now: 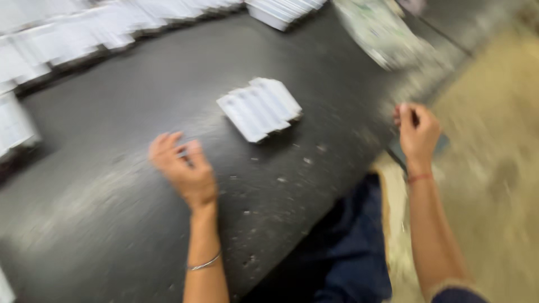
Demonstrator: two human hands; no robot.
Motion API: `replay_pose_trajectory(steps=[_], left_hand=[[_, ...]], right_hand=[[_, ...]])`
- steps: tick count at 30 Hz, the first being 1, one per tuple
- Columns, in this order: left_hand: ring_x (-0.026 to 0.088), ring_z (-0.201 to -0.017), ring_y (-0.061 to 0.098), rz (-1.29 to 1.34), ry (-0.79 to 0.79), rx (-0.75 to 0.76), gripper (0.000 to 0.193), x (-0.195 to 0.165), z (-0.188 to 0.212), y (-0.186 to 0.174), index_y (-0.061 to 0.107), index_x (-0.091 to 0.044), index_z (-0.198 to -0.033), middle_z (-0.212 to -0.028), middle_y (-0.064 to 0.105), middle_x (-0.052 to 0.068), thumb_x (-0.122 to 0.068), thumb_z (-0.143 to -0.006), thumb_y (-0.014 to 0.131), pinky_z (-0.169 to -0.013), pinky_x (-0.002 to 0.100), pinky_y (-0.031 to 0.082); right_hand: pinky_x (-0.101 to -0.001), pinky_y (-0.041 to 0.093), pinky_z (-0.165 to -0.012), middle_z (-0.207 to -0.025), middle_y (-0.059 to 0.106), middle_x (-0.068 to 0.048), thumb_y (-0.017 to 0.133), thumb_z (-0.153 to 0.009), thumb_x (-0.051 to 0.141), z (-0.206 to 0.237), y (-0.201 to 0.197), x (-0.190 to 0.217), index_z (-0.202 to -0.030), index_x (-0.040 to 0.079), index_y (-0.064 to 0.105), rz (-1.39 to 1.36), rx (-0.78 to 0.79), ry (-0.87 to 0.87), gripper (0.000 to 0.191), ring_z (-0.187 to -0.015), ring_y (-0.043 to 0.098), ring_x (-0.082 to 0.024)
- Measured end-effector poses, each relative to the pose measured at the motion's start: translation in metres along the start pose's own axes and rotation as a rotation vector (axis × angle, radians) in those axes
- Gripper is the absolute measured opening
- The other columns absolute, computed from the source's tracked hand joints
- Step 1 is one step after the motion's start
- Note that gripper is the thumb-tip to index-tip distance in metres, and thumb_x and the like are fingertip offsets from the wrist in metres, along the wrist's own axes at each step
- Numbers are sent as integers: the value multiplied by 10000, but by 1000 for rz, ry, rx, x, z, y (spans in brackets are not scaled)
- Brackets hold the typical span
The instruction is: The person repeatedly picks up white rectangular components and wraps each one individually in a clear plastic bag. The wrapped items are placed in a growing stack on the table. The person occasionally reaches down to retrieve more plastic bags from a bag on the floor.
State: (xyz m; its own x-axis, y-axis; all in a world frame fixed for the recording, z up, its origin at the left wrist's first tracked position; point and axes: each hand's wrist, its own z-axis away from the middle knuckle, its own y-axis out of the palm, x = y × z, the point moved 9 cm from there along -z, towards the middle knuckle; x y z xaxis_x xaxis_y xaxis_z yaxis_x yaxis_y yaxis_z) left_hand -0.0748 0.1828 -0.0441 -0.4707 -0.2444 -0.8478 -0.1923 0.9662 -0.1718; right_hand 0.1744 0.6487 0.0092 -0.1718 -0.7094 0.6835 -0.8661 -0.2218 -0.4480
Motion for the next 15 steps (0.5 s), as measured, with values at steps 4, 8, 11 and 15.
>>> replay_pose_trajectory(steps=[4, 8, 11, 15], left_hand=[[236, -1287, 505, -119, 115, 91, 212, 5, 11, 14, 531, 7, -1328, -1458, 391, 154, -59, -1127, 545, -969, 338, 533], [261, -1243, 504, -138, 108, 67, 264, 18, 15, 16, 483, 26, -1315, -1346, 418, 158, -3, -1063, 555, -991, 361, 502], [200, -1116, 587, -115, 42, 123, 345, 25, 21, 21, 483, 16, -1393, -1393, 460, 167, 17, -1049, 505, -919, 285, 548], [191, -1036, 660, -328, 48, 148, 294, 20, 31, 32, 482, 5, -1394, -1240, 583, 164, -9, -1104, 530, -888, 284, 579]], right_hand=[[-249, 553, -664, -905, 740, -79, 654, -1099, 151, 30, -94, -85, -1030, -18, 723, 129, -154, 142, 196, -745, 683, -121], [-264, 583, -631, -840, 729, -90, 606, -1072, 139, 68, -123, -163, -986, -13, 718, 62, -151, 390, 208, -702, 688, -125], [-290, 606, -630, -837, 752, -108, 623, -868, 41, 99, -90, -214, -980, -10, 709, -165, 94, 525, 150, -711, 727, -136], [-400, 538, -676, -871, 690, -188, 778, -791, 122, 169, -1, -301, -982, -12, 739, 684, 1084, 611, 237, -783, 671, -282]])
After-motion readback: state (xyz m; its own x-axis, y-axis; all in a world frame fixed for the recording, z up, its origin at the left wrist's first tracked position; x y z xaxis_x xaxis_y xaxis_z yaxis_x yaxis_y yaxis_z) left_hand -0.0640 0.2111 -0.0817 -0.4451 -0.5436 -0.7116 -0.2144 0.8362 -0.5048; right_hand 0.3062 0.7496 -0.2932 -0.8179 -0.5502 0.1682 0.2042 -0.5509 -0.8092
